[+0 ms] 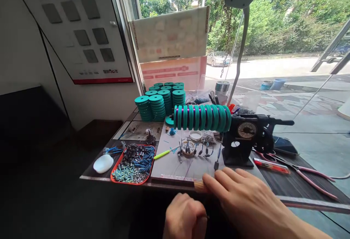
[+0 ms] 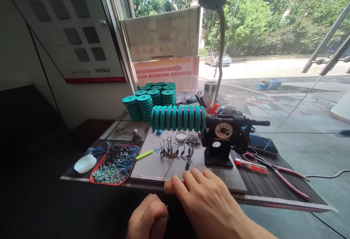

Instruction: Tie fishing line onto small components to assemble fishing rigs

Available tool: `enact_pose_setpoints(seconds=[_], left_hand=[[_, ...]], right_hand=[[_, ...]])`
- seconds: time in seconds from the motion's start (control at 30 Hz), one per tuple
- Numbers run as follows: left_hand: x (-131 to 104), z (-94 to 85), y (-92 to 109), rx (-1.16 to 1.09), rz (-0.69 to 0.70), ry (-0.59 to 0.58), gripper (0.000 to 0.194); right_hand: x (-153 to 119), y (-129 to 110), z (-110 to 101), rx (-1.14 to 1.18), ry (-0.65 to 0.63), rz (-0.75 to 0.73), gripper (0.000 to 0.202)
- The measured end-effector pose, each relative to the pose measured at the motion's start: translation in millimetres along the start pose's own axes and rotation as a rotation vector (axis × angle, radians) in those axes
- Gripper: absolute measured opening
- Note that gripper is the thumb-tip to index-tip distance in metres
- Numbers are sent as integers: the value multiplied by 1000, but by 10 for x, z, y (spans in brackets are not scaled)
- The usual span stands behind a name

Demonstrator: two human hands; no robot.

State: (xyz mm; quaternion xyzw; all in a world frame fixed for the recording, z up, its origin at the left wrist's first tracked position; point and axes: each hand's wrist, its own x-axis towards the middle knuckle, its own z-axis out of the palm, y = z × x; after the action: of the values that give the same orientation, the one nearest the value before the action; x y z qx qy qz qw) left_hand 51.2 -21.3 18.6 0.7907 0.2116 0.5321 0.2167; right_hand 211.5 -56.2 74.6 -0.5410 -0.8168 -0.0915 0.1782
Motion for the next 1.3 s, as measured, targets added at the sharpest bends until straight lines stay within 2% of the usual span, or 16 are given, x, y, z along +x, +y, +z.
enact_pose_setpoints(seconds=[0.03, 0.07, 0.13, 0.17, 0.23, 0.27, 0.37, 0.47, 0.63, 0.7, 0.77, 0.87, 0.93, 1.03, 1.17, 1.3], left_hand=[[186, -103, 13, -27, 27, -131, 21], [386, -188, 18, -56, -41, -256, 18], [769, -273, -1, -243, -307, -523, 19], [925, -267, -24, -389, -400, -577, 20], [1117, -179, -78, -742, -574, -526, 28], [1145, -115, -104, -829, -600, -470, 33], [1006, 48, -153, -964, -608, -272, 39], [722, 97, -142, -916, -531, -149, 38], [437, 96, -69, -596, -248, -269, 34], [378, 122, -41, -512, -201, -271, 27], [309, 161, -12, -420, -214, -305, 18], [190, 225, 18, -335, -279, -248, 8], [129, 259, 31, -315, -335, -206, 16], [101, 288, 62, -289, -442, -225, 25], [121, 324, 133, -269, -539, -139, 30], [120, 351, 167, -288, -527, -113, 32]], right_hand=[[46, 37, -39, -31, -34, -27, 28], [94, 82, -101, -6, -85, -58, 26], [193, 180, -267, 175, -221, -90, 21], [237, 228, -355, 315, -290, -80, 20], [298, 311, -491, 588, -354, 23, 17], [311, 342, -528, 714, -352, 100, 13], [297, 396, -513, 1019, -294, 329, 5], [271, 395, -426, 1211, -320, 395, 16], [313, 333, -376, 1366, -486, 374, 36], [337, 305, -368, 1338, -558, 401, 41], [348, 278, -339, 1212, -544, 407, 39], [339, 238, -237, 812, -383, 359, 43], [323, 218, -143, 491, -234, 292, 49], [310, 200, -17, 140, -11, 190, 57], [315, 179, 69, 13, 92, 167, 65], [299, 179, 74, -10, 109, 165, 69]])
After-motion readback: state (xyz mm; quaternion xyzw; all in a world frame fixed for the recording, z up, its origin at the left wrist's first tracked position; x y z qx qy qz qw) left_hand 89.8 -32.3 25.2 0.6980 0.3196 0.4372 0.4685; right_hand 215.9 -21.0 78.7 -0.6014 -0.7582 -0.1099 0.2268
